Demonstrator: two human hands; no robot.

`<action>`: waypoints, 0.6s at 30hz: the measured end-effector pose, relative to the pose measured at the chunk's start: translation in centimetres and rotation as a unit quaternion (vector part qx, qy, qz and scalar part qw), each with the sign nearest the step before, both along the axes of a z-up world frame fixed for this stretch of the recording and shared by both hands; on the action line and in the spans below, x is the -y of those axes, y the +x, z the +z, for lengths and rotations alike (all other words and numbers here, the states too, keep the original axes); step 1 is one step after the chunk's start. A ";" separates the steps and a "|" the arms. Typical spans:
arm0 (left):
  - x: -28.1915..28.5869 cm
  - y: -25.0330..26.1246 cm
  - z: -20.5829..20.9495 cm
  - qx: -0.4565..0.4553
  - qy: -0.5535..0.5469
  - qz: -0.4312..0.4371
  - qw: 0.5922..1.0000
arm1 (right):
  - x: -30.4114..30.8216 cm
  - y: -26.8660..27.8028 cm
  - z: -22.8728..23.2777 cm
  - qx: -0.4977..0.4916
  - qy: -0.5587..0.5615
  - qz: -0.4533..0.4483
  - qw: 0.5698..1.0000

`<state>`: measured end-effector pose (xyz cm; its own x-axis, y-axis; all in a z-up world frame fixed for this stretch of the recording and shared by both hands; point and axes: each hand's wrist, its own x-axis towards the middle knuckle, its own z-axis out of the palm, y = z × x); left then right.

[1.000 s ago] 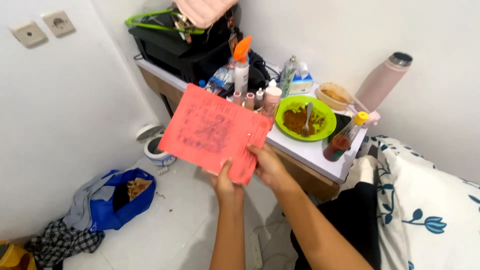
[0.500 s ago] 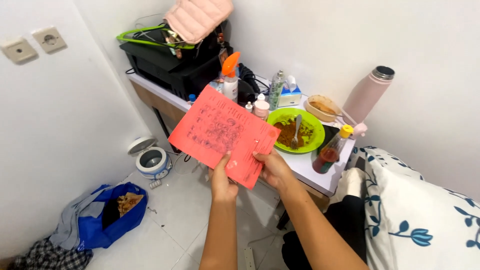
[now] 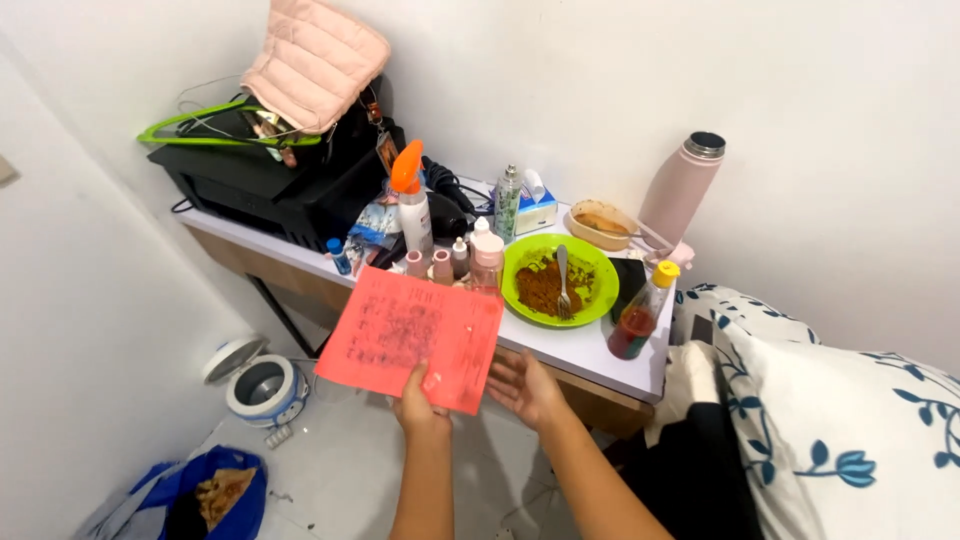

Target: The person is tidying a bedroom by organizing various items including a folder, spray bottle, wallet, and handbag.

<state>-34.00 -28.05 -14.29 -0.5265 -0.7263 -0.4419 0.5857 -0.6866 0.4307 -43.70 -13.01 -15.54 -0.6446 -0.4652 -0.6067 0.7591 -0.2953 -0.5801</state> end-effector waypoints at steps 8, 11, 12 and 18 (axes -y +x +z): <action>2.6 0.9 -10.6 0.125 0.042 -0.058 0.990 | -1.9 -1.7 -11.0 0.084 0.072 -0.154 0.982; 3.1 2.9 -11.6 0.159 0.023 -0.124 0.979 | -3.4 -1.6 -14.1 0.141 0.090 -0.196 0.966; 3.6 3.6 -13.3 0.163 0.025 -0.128 0.978 | -4.0 -1.5 -16.0 0.145 0.092 -0.200 0.965; 6.3 7.0 -23.8 0.125 -0.029 -0.313 0.941 | -4.9 -3.5 -24.6 0.207 0.102 -0.270 0.935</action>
